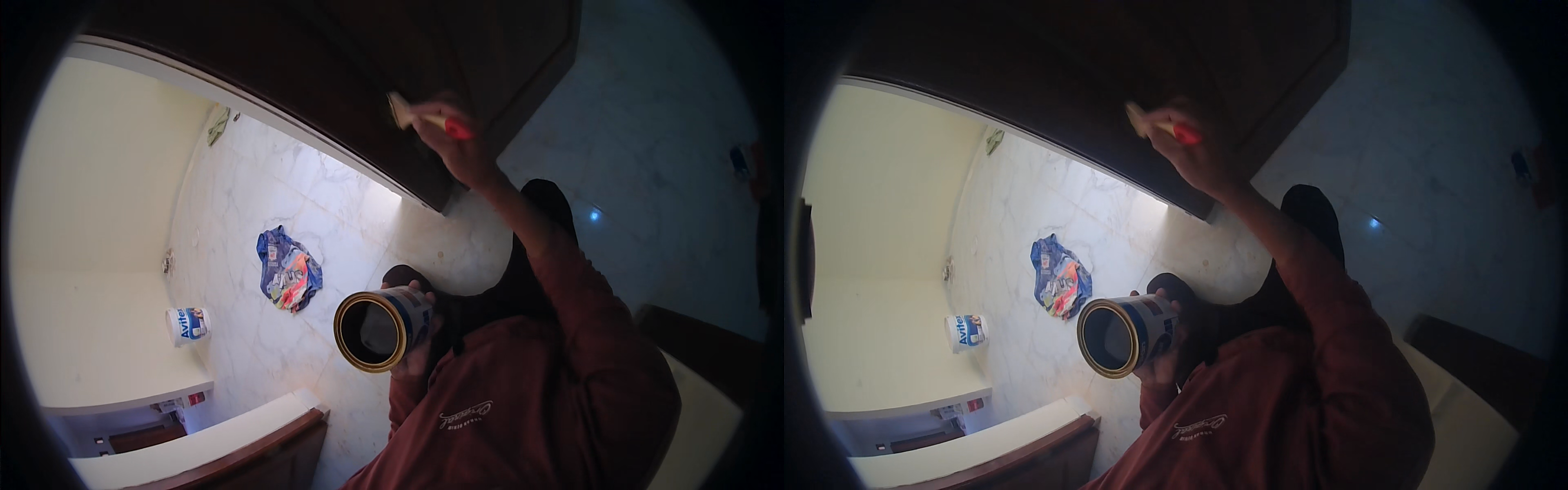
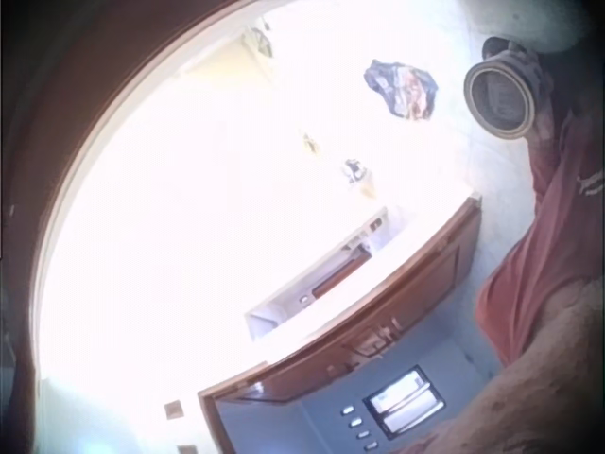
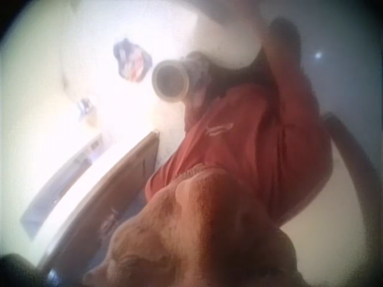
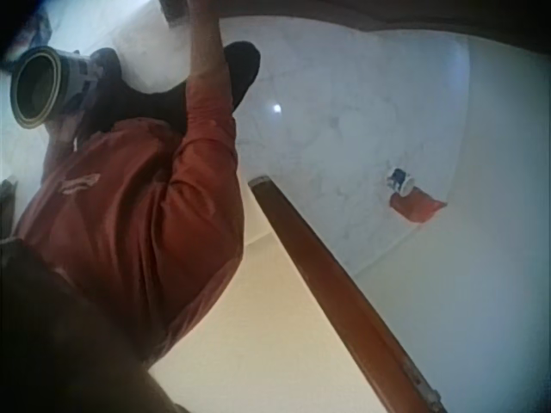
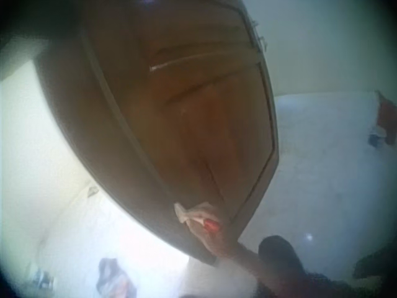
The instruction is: The person paints the wooden door frame using a brush and a can of dark stain. They repeatedly dip the brush into the can and apply the stain to the vertical and horizontal sections of the frame.
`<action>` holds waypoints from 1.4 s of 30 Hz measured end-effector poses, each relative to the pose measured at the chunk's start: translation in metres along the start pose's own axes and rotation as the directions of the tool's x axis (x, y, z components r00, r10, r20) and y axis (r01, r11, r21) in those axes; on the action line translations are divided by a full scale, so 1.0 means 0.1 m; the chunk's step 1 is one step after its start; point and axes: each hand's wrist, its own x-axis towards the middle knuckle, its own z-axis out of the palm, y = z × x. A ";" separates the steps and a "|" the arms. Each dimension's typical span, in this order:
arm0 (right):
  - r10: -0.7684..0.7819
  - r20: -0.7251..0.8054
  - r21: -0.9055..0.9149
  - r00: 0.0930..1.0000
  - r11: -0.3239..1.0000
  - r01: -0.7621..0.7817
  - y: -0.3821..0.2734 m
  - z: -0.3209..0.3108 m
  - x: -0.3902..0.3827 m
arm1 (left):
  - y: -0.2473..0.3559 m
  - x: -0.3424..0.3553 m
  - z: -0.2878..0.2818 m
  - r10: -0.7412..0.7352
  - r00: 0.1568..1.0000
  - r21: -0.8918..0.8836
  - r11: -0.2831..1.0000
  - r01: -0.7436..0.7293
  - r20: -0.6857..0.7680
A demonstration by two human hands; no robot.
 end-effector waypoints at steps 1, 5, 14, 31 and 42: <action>0.007 0.004 0.103 1.000 0.995 -0.007 -0.09 0.02 0.10 | -0.01 -0.02 -0.01 0.010 1.000 0.009 1.000 -0.010 0.024; -0.108 0.004 0.266 0.994 0.958 0.103 -0.06 -0.04 0.19 | 0.02 -0.07 -0.03 -0.001 1.000 0.008 1.000 0.001 -0.004; 0.483 -0.063 0.229 0.873 0.859 -0.458 0.91 -0.27 -1.23 | 0.01 -0.07 0.02 0.013 0.992 0.054 0.999 -0.006 -0.124; 0.362 -0.131 -0.132 0.923 0.916 -0.378 2.10 -0.25 -1.93 | -0.06 0.20 -0.12 -0.079 0.982 0.023 0.996 0.084 -0.170; 0.492 -0.125 0.172 0.862 0.866 -0.470 1.44 -0.21 -1.61 | -0.13 0.30 -0.11 -0.108 0.977 -0.075 0.993 0.095 -0.183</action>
